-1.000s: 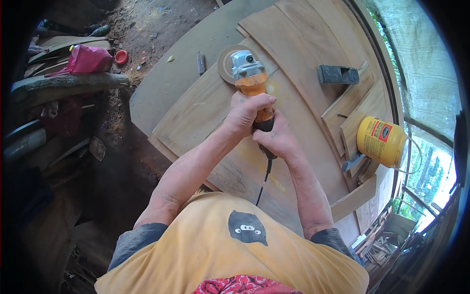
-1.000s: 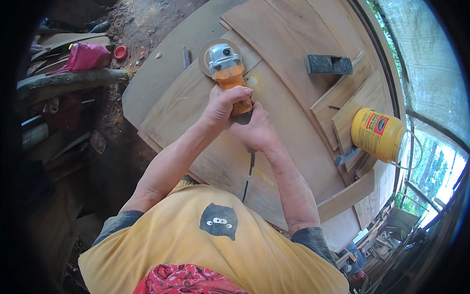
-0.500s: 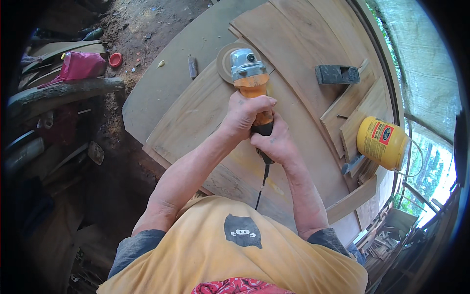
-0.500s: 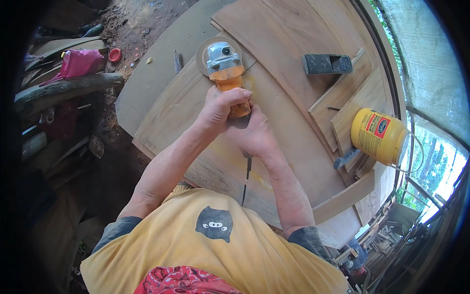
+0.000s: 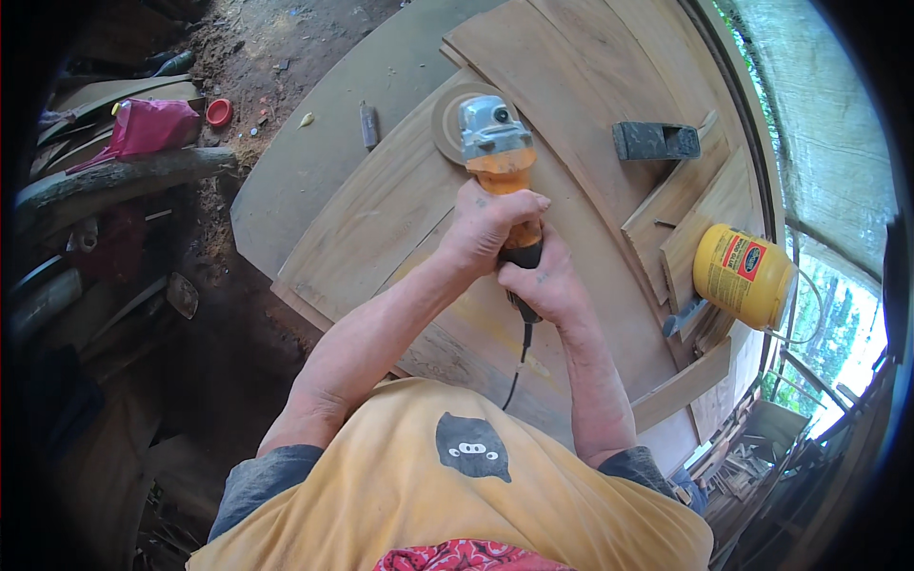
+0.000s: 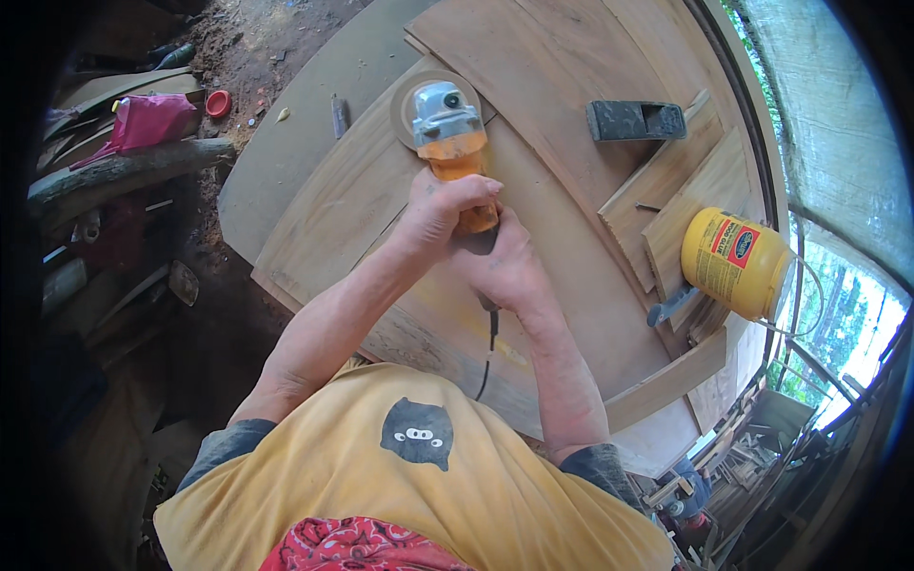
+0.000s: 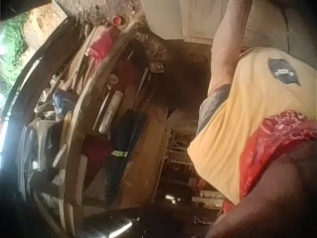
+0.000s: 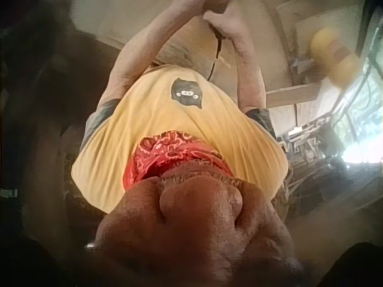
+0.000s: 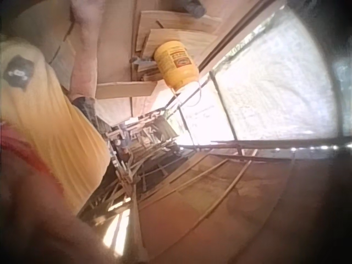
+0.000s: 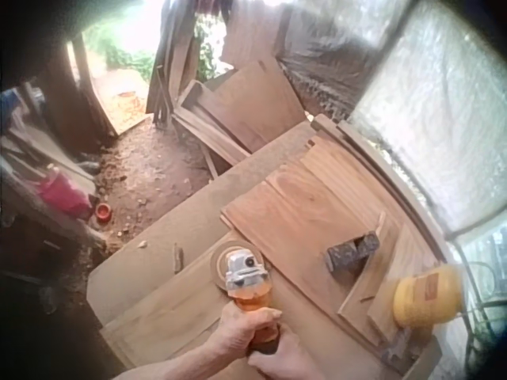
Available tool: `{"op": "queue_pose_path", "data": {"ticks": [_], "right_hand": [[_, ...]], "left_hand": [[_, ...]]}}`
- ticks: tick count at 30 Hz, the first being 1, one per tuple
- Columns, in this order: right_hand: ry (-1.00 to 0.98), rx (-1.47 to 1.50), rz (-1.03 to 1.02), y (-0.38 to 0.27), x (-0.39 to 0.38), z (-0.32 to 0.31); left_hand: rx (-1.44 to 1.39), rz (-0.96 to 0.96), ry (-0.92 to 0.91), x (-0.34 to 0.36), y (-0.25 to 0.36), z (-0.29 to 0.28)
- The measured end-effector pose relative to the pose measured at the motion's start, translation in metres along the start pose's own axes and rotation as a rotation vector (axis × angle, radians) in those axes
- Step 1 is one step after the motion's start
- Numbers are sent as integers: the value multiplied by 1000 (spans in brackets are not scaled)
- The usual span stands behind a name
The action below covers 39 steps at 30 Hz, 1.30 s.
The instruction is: The person sands a wooden board with a power sander, uses a hand plane on the edges of the board, and applies glue from a yellow container to a larger wooden surface.
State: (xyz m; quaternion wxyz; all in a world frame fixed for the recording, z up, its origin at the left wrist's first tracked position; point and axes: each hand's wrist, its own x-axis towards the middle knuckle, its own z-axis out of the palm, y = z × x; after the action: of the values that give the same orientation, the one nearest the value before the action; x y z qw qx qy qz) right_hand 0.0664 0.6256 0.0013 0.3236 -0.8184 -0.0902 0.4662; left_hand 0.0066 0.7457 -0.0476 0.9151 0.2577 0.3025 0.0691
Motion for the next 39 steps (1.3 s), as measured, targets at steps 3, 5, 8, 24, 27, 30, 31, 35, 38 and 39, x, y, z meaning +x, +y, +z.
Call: {"op": "queue_pose_path", "data": {"ticks": [3,5,8,24,27,30,31,35,38,39], "right_hand": [[37,-71,-103,5,6,0],[32,-18,-62,12,5,-2],[47,-18,-35,26,-5,-5],[-129,-59,-7,12,-10,-1],[-173,-143,-13,15,-24,16],[-219,-212,-96,20,-44,46],[-232,-282,-90,22,-51,56],[-330,-445,-154,30,-76,74],[-322,-444,-173,37,-78,72],[-262,-342,-277,39,-73,68]], "left_hand": [[8,34,9,3,4,1],[3,30,15,1,2,3],[51,-3,30,-6,-8,10],[-87,96,53,-22,-12,-4],[-42,101,122,-54,-18,-19],[-50,123,222,-94,-24,-38],[-53,132,273,-108,-27,-44],[-113,116,347,-157,-37,-64],[-120,110,397,-157,-39,-59],[-139,86,312,-144,-40,-53]]}}
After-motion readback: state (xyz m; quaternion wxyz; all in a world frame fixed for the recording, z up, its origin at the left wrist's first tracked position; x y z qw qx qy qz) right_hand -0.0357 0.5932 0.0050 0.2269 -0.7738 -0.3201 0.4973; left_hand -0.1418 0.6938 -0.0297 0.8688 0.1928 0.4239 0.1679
